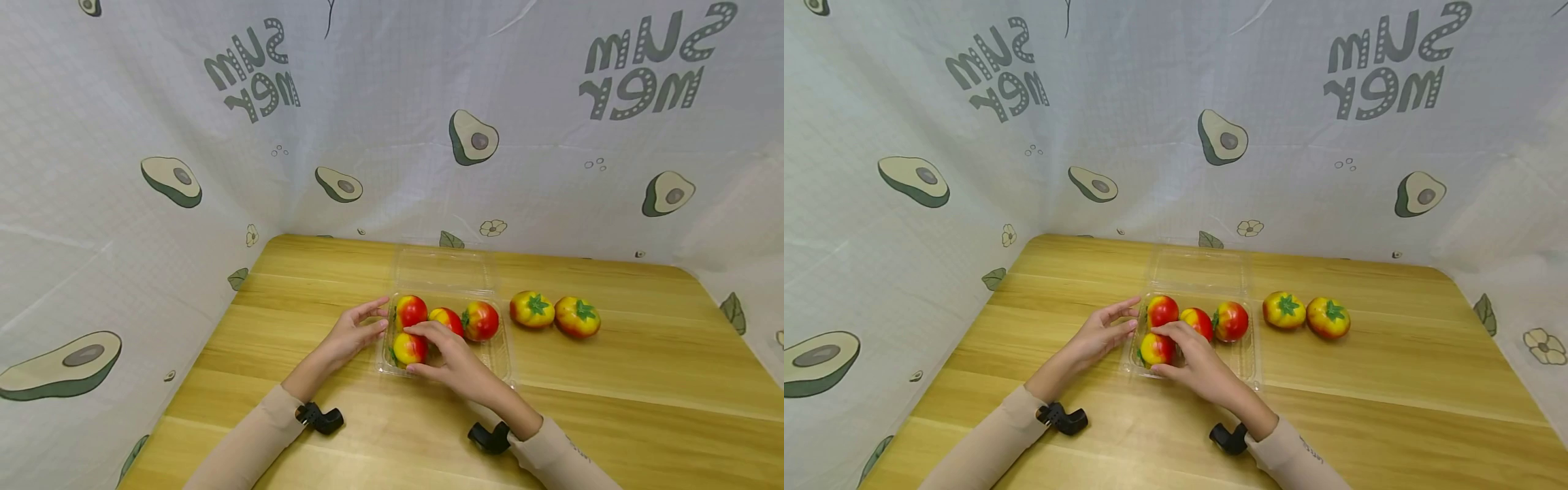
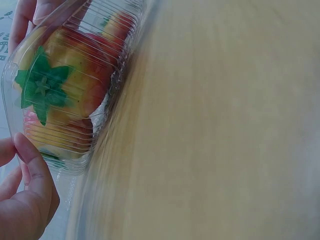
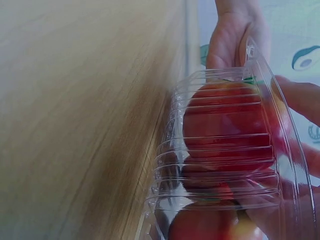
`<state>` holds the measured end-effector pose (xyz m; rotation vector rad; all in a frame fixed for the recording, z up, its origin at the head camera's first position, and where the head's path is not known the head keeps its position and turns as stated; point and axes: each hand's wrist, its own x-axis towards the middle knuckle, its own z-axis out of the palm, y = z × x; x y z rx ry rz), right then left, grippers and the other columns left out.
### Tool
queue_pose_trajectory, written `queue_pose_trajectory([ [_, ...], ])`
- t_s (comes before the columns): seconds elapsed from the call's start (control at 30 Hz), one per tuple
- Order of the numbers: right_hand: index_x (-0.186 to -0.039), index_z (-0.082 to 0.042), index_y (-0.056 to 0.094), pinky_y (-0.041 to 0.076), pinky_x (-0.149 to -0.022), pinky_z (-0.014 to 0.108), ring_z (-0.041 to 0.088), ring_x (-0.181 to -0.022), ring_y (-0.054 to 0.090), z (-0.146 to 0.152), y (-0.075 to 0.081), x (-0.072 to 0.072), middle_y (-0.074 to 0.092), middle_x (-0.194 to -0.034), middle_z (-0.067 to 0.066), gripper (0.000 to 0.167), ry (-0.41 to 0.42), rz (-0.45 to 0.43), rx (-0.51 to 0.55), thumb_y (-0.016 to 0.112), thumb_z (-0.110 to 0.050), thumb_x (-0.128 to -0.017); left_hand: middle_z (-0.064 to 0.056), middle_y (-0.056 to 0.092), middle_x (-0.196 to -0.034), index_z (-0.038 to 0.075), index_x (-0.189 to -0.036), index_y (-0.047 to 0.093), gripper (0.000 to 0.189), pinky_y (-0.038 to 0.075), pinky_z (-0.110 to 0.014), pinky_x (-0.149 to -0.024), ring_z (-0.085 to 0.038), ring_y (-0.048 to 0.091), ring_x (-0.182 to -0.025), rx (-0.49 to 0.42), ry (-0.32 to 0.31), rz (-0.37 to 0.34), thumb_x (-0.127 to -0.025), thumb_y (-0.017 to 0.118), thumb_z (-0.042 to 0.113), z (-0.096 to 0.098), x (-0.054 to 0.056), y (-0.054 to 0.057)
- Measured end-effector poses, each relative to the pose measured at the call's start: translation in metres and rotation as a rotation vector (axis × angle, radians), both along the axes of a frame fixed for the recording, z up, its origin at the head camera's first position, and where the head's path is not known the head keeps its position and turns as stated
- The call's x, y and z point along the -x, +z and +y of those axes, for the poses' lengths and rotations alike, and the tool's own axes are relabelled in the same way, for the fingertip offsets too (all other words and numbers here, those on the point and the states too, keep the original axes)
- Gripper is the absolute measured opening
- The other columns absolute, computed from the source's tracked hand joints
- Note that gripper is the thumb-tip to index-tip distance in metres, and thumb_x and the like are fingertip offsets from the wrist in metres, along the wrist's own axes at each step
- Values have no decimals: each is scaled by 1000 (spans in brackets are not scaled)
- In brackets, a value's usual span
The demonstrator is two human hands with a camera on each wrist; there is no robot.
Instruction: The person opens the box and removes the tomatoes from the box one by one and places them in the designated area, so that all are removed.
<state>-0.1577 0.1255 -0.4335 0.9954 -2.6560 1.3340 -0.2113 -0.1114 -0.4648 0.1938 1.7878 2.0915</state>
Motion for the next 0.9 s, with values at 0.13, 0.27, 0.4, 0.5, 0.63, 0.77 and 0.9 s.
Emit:
queue_pose_trajectory([
  [0.13,-132,-4,60,47,-103,46,26,-123,53,0,-1,1,58,-132,6,55,1,1,-3,82,-18,-84,-19,49,-131,6,-149,45,54,54,-22,-85,-13,58,-96,0,-5,-2,-98,61,1,0,0,0],
  [0.27,-132,-4,60,49,-101,43,23,-120,54,0,-1,2,58,-131,4,55,3,1,-11,82,-17,-84,-20,49,-132,6,-150,45,55,54,-21,-85,-13,58,-96,-2,-13,0,-98,61,1,-1,1,-1],
  [0.4,-133,-5,59,49,-100,41,19,-119,53,0,-2,2,57,-130,2,55,5,7,-23,81,-17,-84,-20,49,-131,6,-150,45,55,54,-21,-84,-13,58,-95,-4,-16,9,-98,62,1,-1,2,-2],
  [0.5,-133,-5,59,49,-101,40,18,-120,53,1,-1,2,57,-131,1,54,7,11,-25,81,-17,-85,-19,49,-131,6,-150,45,55,54,-20,-83,-13,58,-94,-5,-15,13,-98,62,1,-1,2,-2],
  [0.63,-133,-5,59,49,-101,40,18,-121,52,2,-1,2,57,-131,1,54,9,13,-24,80,-17,-85,-19,49,-130,5,-150,45,55,54,-20,-83,-13,58,-94,-8,-15,15,-98,61,1,-1,1,-2],
  [0.77,-133,-6,59,49,-100,40,18,-121,52,2,0,1,57,-131,1,53,3,12,-23,80,-18,-86,-19,49,-130,4,-150,44,55,54,-20,-83,-13,58,-94,-13,-17,15,-98,61,0,-1,1,-2],
  [0.9,-133,-5,59,51,-98,39,17,-118,53,2,0,0,58,-130,1,54,-11,24,-10,80,-19,-86,-20,49,-130,4,-150,44,55,54,-20,-84,-13,57,-95,-16,-18,13,-98,61,0,-1,0,-2],
])
